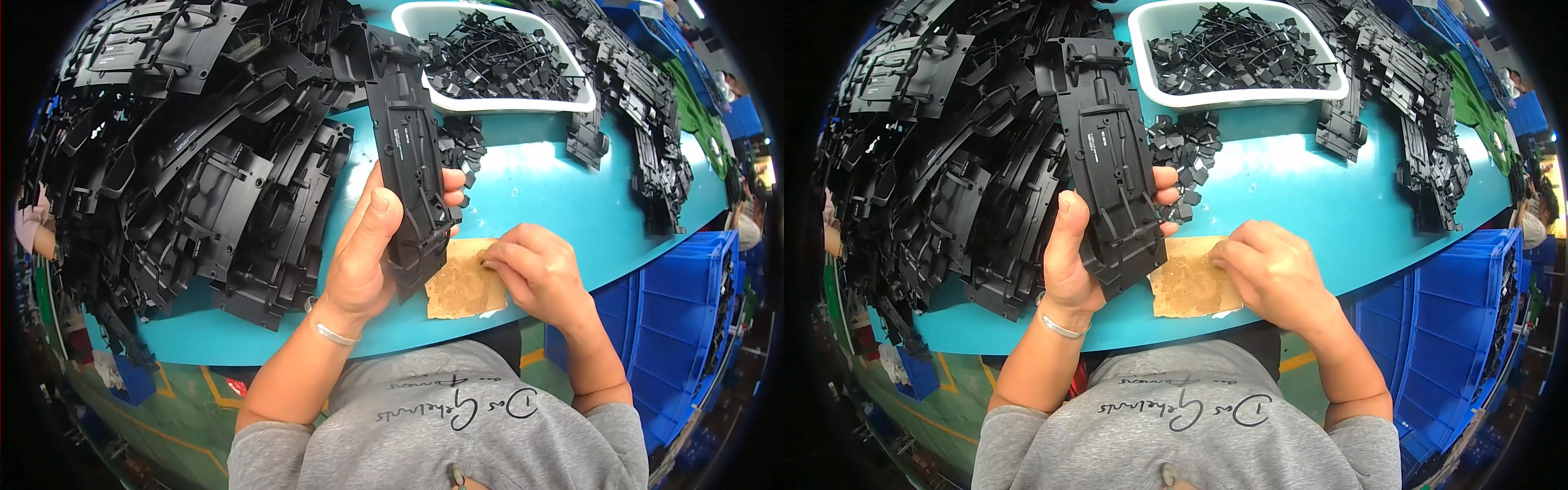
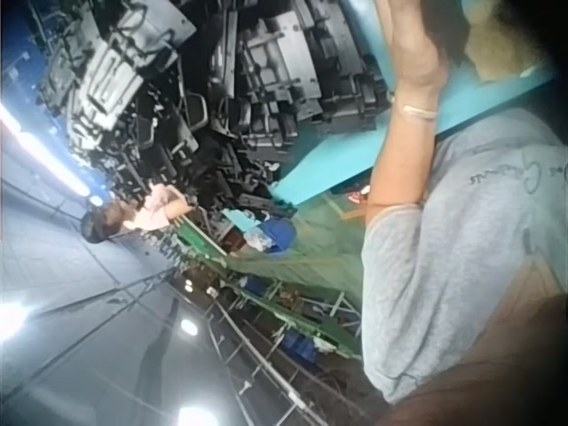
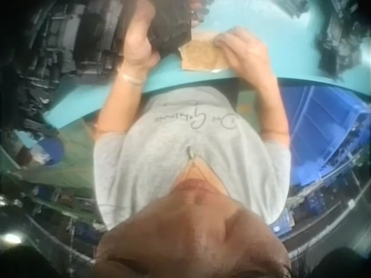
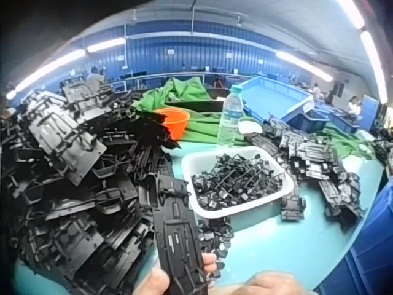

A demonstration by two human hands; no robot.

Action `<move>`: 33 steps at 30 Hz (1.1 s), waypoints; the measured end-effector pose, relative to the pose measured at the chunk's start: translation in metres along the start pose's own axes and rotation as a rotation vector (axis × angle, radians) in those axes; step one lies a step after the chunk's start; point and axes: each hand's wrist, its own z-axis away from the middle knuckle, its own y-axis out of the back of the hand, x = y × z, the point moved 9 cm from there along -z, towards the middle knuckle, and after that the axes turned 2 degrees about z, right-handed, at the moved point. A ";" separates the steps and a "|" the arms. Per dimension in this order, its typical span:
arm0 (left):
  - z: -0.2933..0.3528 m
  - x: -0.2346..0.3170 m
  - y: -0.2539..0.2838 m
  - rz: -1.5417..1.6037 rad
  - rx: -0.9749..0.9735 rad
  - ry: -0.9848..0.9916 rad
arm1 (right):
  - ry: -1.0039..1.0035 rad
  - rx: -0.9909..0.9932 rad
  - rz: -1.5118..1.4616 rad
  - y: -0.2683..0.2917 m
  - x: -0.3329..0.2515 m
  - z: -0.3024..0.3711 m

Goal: The person assembles toy car chassis by taking chassis frames, dipping small plastic components into adhesive on a pad, and attaching them onto each chassis by hand. The person also replenishes glue on the pad using a squeeze bottle.

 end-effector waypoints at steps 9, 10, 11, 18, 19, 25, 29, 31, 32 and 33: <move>0.000 0.001 -0.001 -0.016 -0.004 0.000 | -0.063 -0.026 -0.010 -0.005 0.004 0.001; 0.000 0.001 -0.001 -0.017 -0.009 -0.006 | -0.063 -0.026 -0.009 -0.004 0.004 0.001; 0.000 0.001 -0.001 -0.018 -0.013 -0.012 | -0.075 -0.041 -0.035 -0.005 0.006 0.001; 0.000 0.001 -0.002 -0.024 -0.017 -0.008 | -0.140 -0.052 -0.070 -0.005 0.012 -0.006; 0.000 0.001 -0.002 -0.030 -0.019 -0.007 | -0.140 -0.053 -0.070 -0.006 0.012 -0.007; 0.000 0.001 -0.002 -0.031 -0.020 0.000 | -0.106 -0.164 -0.008 -0.013 0.004 -0.007; 0.000 0.001 -0.003 -0.029 -0.023 0.004 | -0.078 -0.098 -0.008 -0.007 0.005 -0.008; 0.000 0.000 -0.003 -0.032 -0.028 0.004 | -0.071 -0.063 0.004 -0.005 0.005 -0.007; 0.001 0.000 -0.002 -0.036 -0.032 0.004 | -0.062 -0.079 -0.028 -0.006 0.002 -0.005; 0.000 0.000 -0.002 -0.037 -0.031 0.003 | -0.054 -0.095 -0.060 -0.007 0.000 -0.004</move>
